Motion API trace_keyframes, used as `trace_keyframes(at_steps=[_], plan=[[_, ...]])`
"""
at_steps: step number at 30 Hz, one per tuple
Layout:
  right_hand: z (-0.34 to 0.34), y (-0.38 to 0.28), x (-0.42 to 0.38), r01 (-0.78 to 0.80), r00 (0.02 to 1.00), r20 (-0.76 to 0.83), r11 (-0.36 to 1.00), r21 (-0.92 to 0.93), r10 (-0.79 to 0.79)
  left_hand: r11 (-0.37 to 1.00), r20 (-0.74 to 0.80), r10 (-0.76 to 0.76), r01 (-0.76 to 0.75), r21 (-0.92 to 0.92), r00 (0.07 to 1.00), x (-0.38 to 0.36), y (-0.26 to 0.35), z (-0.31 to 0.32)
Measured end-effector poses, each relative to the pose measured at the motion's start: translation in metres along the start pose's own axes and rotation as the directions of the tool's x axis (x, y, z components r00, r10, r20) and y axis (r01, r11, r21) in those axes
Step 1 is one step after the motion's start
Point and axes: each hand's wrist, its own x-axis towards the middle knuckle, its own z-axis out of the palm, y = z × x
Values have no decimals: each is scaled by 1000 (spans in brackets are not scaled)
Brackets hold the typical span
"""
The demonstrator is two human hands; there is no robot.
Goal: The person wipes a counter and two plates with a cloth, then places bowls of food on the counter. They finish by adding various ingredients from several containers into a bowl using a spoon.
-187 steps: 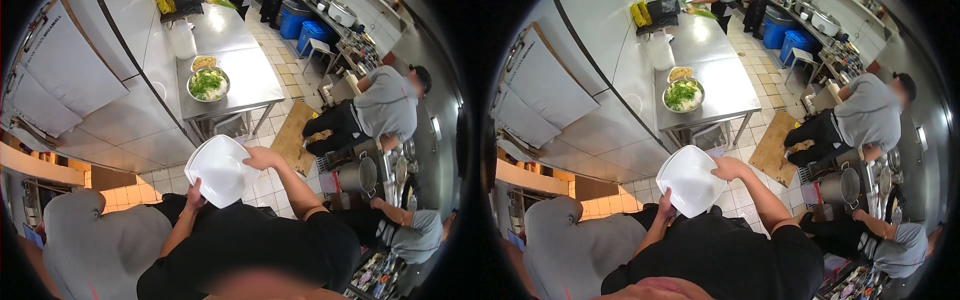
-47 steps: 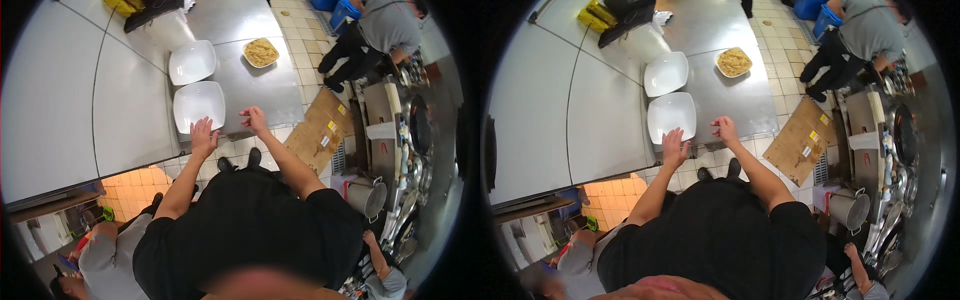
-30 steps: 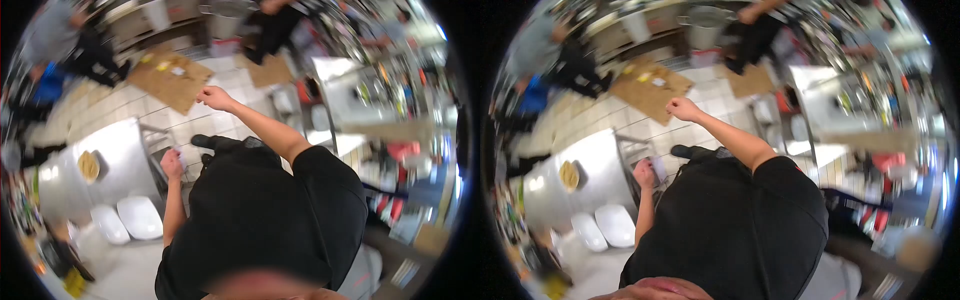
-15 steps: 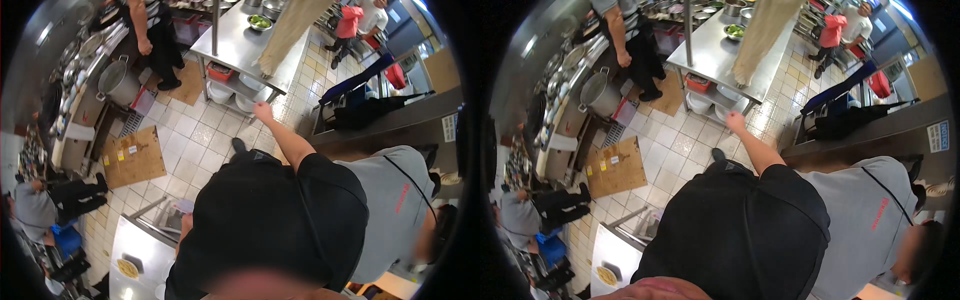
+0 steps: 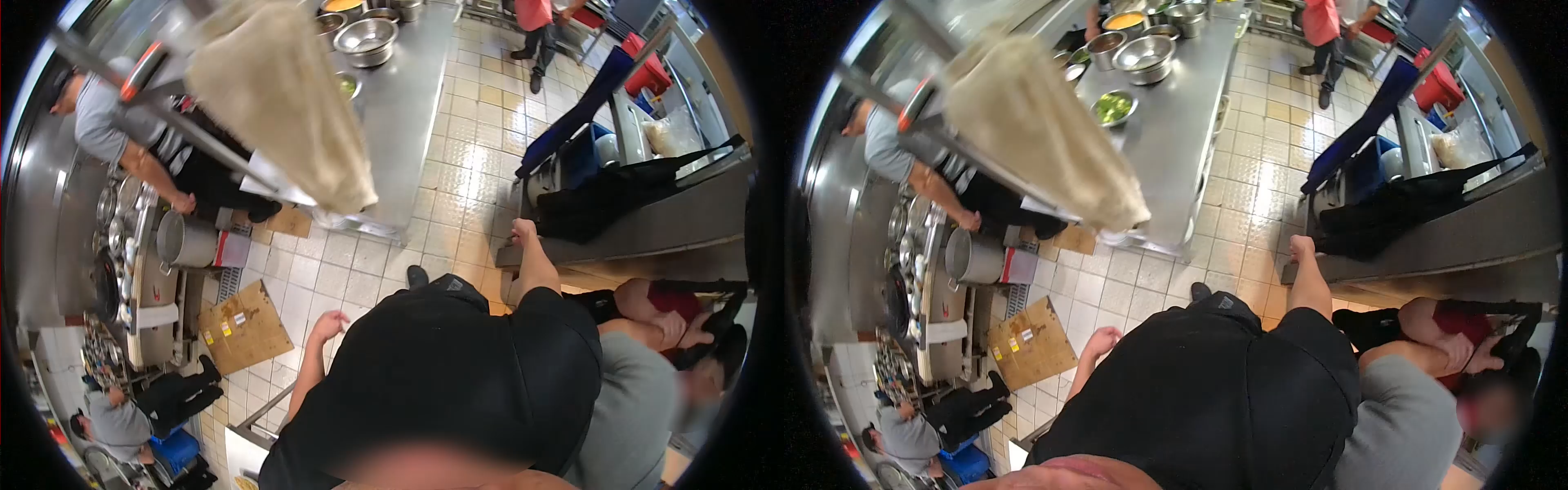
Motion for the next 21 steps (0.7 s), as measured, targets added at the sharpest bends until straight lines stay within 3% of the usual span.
trace_keyframes(at_steps=[2,4,5,6,7,8,9,10,13,14,15,17,18,19,20,21], plan=[[-39,-11,42,-32,999,-35,998,61,35,994,124,97,-89,-65,988,29,109,-1],[-59,-39,85,36,998,-51,992,-117,-43,954,125,268,-245,-174,955,75,164,8],[-47,-44,134,188,961,-149,948,-258,-232,939,107,323,-304,-158,940,86,199,9],[-30,-60,182,279,928,-103,851,-445,-357,933,96,349,-335,-134,932,96,230,8],[-8,-94,180,392,892,-151,895,-213,-427,924,84,376,-367,-108,923,107,255,5],[12,-140,174,458,887,99,829,-322,-452,918,52,395,-392,-63,917,119,281,3],[34,-188,124,496,867,161,850,-177,-473,910,19,416,-415,-19,909,132,304,2],[59,-216,108,721,682,154,624,-302,-715,891,-42,453,-452,32,890,145,326,1],[107,-287,55,779,618,434,584,-226,-656,874,-244,487,-467,137,839,202,382,5],[116,-298,52,841,540,472,473,-264,-697,904,-233,427,-413,109,874,224,403,3],[119,-307,58,888,459,512,351,-298,-726,842,-304,536,-473,260,788,248,422,4],[122,-308,113,876,473,537,306,-373,-698,667,-378,735,-502,550,562,302,457,4],[112,-307,141,829,552,537,351,-436,-638,755,-316,602,-395,523,733,332,470,2],[94,-303,171,775,627,528,392,-496,-572,754,-300,565,-334,565,769,353,496,-3],[74,-298,199,634,773,489,457,-624,-404,747,-283,523,-273,606,804,369,526,-7],[44,-286,227,641,766,532,378,-668,-360,736,-271,477,-212,643,836,386,555,-10]])
